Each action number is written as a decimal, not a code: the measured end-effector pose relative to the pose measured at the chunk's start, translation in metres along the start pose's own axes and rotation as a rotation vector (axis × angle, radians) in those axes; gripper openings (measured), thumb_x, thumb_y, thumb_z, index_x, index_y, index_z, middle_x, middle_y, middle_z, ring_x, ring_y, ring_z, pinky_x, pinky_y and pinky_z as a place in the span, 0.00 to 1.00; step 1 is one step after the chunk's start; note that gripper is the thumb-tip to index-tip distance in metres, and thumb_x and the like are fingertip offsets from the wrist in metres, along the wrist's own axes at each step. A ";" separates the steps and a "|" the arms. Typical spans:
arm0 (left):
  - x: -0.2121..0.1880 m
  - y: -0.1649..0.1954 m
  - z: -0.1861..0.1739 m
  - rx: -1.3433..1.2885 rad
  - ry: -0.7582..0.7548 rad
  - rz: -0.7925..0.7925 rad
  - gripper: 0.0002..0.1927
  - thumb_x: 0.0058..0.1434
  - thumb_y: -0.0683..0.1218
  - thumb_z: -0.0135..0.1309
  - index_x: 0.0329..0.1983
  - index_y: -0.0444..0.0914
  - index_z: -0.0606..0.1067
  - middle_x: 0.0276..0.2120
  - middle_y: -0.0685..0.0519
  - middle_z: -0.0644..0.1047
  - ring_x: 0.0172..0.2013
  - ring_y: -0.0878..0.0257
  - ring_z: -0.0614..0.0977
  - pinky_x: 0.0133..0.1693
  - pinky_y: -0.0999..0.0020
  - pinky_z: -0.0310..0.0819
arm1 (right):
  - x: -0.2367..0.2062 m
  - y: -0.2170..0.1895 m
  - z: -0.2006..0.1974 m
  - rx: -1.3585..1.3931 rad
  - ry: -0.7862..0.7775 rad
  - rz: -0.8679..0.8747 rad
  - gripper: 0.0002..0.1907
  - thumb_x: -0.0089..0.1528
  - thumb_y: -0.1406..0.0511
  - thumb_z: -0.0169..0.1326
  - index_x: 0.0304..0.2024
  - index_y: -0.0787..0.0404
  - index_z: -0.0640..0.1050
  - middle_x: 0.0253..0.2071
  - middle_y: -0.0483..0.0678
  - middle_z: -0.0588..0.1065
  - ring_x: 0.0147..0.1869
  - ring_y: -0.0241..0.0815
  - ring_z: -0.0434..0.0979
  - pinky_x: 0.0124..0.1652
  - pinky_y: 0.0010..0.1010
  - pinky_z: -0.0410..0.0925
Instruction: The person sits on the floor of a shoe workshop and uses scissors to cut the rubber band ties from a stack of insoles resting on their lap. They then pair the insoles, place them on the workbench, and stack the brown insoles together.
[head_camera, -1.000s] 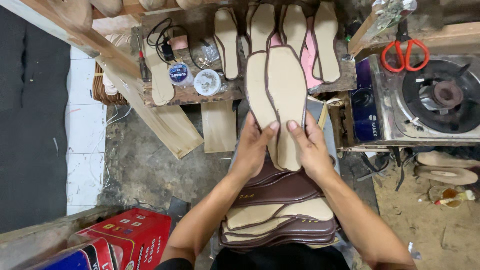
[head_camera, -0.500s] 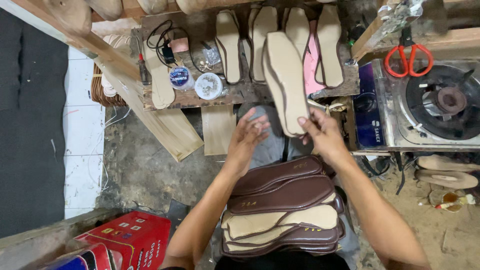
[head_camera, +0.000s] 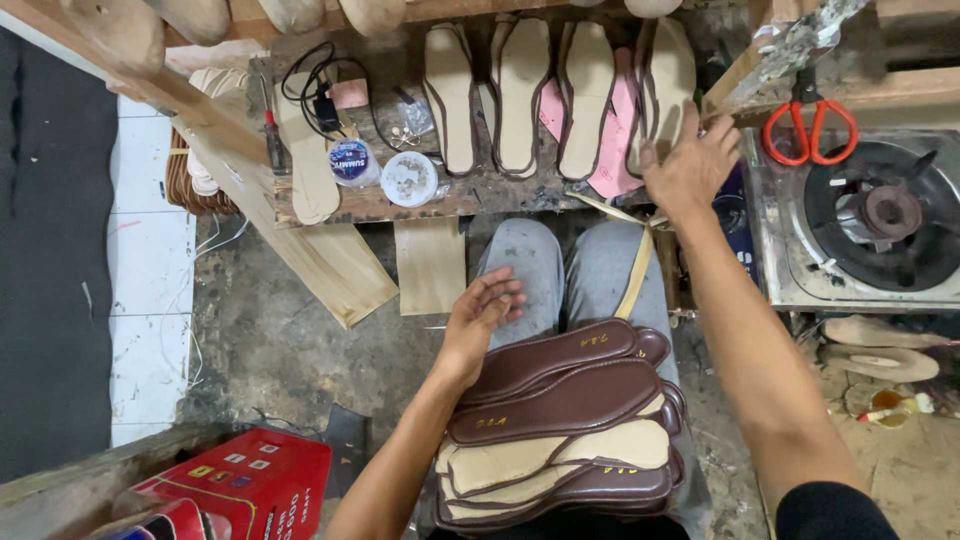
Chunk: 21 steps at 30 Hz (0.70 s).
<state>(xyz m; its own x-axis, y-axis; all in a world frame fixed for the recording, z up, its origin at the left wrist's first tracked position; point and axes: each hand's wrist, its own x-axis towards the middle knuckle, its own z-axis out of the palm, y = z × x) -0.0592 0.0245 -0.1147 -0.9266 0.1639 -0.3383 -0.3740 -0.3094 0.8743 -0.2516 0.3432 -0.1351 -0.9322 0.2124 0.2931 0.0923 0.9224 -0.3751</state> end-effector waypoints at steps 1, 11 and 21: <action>0.001 0.000 0.000 0.009 -0.001 -0.005 0.21 0.68 0.38 0.47 0.65 0.34 0.68 0.54 0.48 0.76 0.51 0.60 0.79 0.53 0.63 0.76 | 0.003 -0.006 0.001 0.013 -0.008 -0.021 0.48 0.56 0.51 0.69 0.72 0.62 0.66 0.64 0.80 0.55 0.66 0.81 0.52 0.57 0.66 0.55; -0.017 0.015 0.010 0.402 -0.267 0.083 0.21 0.70 0.44 0.49 0.66 0.35 0.70 0.57 0.46 0.77 0.57 0.56 0.77 0.59 0.65 0.70 | 0.019 -0.021 0.001 0.001 -0.112 0.030 0.54 0.52 0.53 0.71 0.75 0.59 0.61 0.64 0.78 0.55 0.72 0.81 0.46 0.62 0.62 0.57; -0.059 0.051 0.029 1.099 -0.533 0.150 0.38 0.54 0.64 0.64 0.63 0.39 0.73 0.60 0.42 0.73 0.63 0.45 0.70 0.63 0.53 0.62 | -0.090 -0.063 -0.087 0.708 -0.884 -0.265 0.33 0.57 0.49 0.61 0.61 0.54 0.79 0.52 0.50 0.81 0.51 0.42 0.81 0.50 0.40 0.76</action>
<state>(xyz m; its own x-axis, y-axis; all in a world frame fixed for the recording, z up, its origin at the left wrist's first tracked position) -0.0222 0.0258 -0.0403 -0.7294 0.6366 -0.2505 0.2049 0.5526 0.8078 -0.1425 0.2937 -0.0610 -0.8383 -0.5164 -0.1752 -0.0980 0.4588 -0.8831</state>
